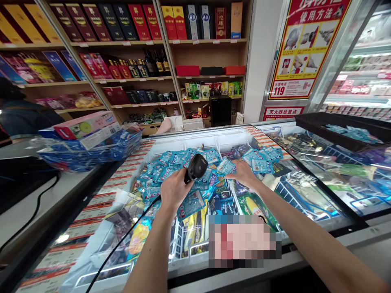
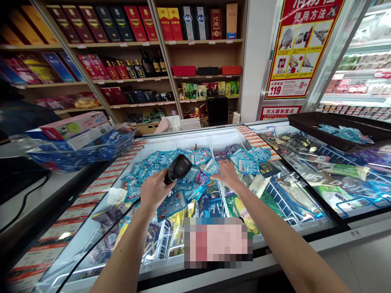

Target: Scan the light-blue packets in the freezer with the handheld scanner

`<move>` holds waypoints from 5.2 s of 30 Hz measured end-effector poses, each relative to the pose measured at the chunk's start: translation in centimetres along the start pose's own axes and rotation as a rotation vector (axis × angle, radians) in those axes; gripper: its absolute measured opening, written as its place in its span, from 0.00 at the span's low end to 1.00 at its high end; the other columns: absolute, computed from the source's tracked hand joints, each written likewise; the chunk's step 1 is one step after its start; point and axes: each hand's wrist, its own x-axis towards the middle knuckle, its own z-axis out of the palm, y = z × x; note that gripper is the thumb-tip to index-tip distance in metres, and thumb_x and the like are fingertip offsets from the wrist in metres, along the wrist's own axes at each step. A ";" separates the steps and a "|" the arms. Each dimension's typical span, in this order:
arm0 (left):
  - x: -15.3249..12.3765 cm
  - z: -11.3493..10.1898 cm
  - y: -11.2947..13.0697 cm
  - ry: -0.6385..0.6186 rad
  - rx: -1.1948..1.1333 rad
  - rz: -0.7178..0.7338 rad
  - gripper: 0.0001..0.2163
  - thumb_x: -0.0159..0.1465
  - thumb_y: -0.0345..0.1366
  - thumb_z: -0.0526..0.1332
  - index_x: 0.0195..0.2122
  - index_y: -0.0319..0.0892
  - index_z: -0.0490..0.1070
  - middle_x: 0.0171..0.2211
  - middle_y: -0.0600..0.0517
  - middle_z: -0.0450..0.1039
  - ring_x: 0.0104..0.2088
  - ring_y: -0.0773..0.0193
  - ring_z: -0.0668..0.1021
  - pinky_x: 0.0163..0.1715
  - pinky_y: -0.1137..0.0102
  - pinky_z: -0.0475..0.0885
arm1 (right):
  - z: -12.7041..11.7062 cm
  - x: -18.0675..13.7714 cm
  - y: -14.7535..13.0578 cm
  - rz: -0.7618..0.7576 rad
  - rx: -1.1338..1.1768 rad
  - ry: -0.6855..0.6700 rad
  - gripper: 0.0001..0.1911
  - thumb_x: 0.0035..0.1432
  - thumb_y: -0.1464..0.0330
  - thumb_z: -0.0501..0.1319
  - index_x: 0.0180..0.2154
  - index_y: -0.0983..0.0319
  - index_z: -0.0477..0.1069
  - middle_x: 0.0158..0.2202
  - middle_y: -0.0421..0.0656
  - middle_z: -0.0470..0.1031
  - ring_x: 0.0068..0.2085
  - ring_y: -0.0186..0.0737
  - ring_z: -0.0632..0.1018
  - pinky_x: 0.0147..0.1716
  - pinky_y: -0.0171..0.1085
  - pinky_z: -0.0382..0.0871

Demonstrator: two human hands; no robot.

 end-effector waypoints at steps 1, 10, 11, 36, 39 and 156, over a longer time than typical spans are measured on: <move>0.0 0.0 0.1 0.004 -0.015 0.012 0.15 0.58 0.46 0.52 0.42 0.45 0.67 0.37 0.50 0.73 0.36 0.59 0.75 0.25 0.71 0.59 | 0.0 -0.3 0.2 0.004 0.052 0.003 0.32 0.45 0.54 0.62 0.49 0.64 0.64 0.41 0.49 0.70 0.45 0.49 0.70 0.43 0.43 0.62; -0.1 0.1 1.2 -0.038 -0.103 0.110 0.14 0.57 0.43 0.53 0.43 0.47 0.67 0.39 0.51 0.74 0.37 0.60 0.74 0.27 0.72 0.61 | 1.3 -0.7 3.2 0.122 0.696 0.061 0.22 0.53 0.59 0.54 0.49 0.60 0.62 0.35 0.43 0.74 0.26 0.38 0.75 0.28 0.39 0.71; -0.1 0.1 1.3 -0.037 -0.111 0.121 0.14 0.57 0.43 0.53 0.43 0.47 0.67 0.39 0.51 0.73 0.36 0.60 0.74 0.27 0.72 0.61 | 1.4 -0.7 3.4 0.126 0.753 0.051 0.23 0.53 0.59 0.55 0.49 0.59 0.62 0.34 0.42 0.74 0.26 0.38 0.75 0.27 0.39 0.72; -0.6 -0.2 2.9 -0.154 -0.120 0.194 0.12 0.57 0.41 0.54 0.41 0.47 0.67 0.37 0.52 0.74 0.35 0.62 0.75 0.27 0.72 0.60 | 1.7 -1.1 2.5 0.049 0.693 0.170 0.19 0.54 0.58 0.54 0.46 0.58 0.66 0.36 0.41 0.74 0.29 0.38 0.74 0.32 0.39 0.71; -0.6 0.0 2.8 -0.140 -0.124 0.209 0.11 0.57 0.41 0.54 0.41 0.47 0.67 0.36 0.53 0.74 0.34 0.62 0.74 0.26 0.72 0.59 | 1.5 -1.3 2.4 0.048 0.709 0.167 0.19 0.54 0.58 0.54 0.47 0.58 0.66 0.35 0.41 0.74 0.29 0.38 0.74 0.31 0.39 0.70; 0.3 -0.5 -2.4 0.028 -0.031 0.045 0.15 0.58 0.45 0.52 0.44 0.46 0.66 0.41 0.50 0.73 0.39 0.59 0.74 0.27 0.72 0.61 | -0.5 -1.8 4.9 0.240 -0.047 0.558 0.19 0.56 0.65 0.52 0.49 0.62 0.66 0.51 0.53 0.63 0.51 0.54 0.63 0.46 0.51 0.59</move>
